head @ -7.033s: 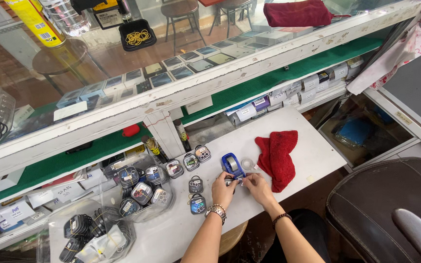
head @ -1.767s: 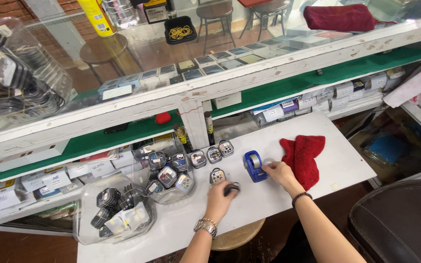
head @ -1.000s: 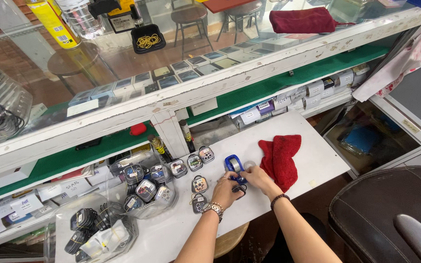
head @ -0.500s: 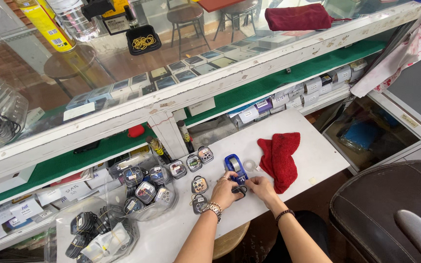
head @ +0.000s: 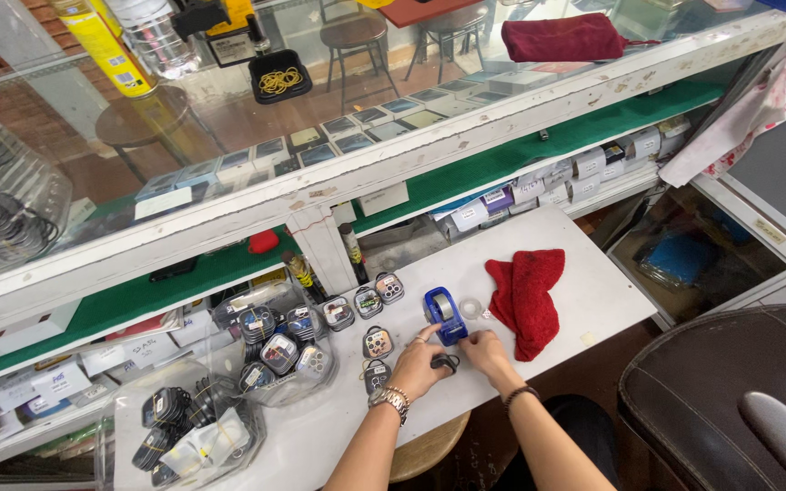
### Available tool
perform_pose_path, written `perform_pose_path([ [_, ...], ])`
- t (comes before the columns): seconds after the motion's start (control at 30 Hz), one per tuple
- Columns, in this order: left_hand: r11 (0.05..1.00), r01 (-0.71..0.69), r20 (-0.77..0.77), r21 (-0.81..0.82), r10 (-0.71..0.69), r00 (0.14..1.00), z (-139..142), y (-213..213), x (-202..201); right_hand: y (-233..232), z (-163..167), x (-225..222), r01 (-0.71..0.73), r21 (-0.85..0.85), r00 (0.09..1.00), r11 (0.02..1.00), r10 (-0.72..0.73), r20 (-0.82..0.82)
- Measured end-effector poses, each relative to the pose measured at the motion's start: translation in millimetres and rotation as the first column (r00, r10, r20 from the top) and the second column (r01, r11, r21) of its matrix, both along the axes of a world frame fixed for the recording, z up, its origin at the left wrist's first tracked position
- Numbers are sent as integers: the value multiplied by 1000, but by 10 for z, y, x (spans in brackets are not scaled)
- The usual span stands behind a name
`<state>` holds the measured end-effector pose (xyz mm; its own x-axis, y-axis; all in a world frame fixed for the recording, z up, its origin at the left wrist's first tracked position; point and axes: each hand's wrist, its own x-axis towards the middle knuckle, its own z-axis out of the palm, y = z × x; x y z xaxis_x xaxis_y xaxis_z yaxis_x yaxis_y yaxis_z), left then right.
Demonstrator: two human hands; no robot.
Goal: The person sits at a shop counter and applies tape from a blue tape dispenser around small round containers, working through them one at a time and setting finished pieces in a row on the counter. They occasionally reposition items and reach into a bin of similar pieces to continue.
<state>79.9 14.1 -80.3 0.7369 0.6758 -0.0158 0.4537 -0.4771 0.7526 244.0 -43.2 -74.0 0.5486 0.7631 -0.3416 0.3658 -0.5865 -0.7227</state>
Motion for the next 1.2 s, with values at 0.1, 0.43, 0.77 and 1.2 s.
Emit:
perform_pose_path([
  [0.1,637,-202,150,-744,453,879,-19,65,-78,-131,43,116,87,106,874,990,-25,-485],
  [0.43,479,75,387,-875,596,704,399,291,-471,126,925,-36,-401,388,744,830,542,-390],
  [0.77,603,-5,389,-798,521,760,700,315,-597,357,1214,-74,-627,348,554,697,713,-430],
  [1.2,614,-29,371,-789,513,774,762,262,-525,398,1100,10,-643,290,583,709,698,-416],
])
